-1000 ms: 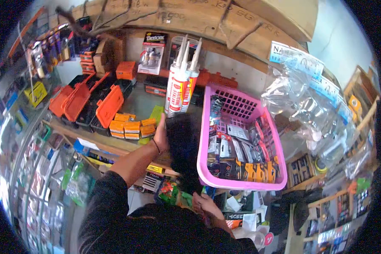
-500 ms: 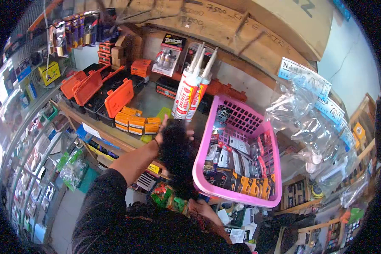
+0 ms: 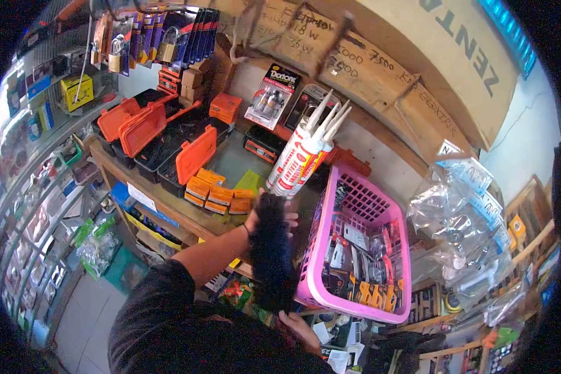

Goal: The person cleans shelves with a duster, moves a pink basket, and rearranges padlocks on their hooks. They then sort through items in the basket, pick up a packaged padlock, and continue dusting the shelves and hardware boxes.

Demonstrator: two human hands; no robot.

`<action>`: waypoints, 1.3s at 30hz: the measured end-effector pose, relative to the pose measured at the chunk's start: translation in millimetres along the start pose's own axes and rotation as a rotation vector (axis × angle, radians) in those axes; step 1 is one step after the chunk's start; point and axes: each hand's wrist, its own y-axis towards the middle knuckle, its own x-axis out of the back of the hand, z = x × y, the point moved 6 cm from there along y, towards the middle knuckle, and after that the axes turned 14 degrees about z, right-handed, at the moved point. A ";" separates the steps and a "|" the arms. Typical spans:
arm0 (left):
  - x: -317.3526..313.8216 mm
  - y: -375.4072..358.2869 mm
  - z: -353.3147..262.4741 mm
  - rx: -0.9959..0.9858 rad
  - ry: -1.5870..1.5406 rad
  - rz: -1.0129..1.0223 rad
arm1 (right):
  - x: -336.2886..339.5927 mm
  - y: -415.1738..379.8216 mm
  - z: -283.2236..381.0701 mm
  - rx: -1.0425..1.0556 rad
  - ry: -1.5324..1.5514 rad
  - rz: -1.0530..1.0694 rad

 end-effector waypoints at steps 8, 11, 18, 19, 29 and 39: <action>8.3 -22.5 5.2 -0.135 -0.019 -0.217 | -29.3 -28.6 49.1 -0.043 0.264 -0.178; -14.4 -5.8 -0.1 -0.172 -0.070 -0.322 | 3.2 1.0 -7.2 0.060 0.200 -0.250; -12.4 -16.7 3.5 -0.118 -0.063 -0.126 | 28.0 11.8 -37.9 0.112 -0.370 -0.396; -6.3 -16.7 -0.7 -0.199 -0.044 -0.290 | 35.3 18.6 -53.4 0.107 -0.172 -0.332; -43.4 -22.4 1.9 -0.284 -0.086 -0.462 | 48.3 11.7 -85.1 -0.112 0.206 -0.410; -53.1 -21.0 1.5 -0.328 -0.250 -0.187 | -9.7 -16.9 20.9 -0.137 0.308 -0.112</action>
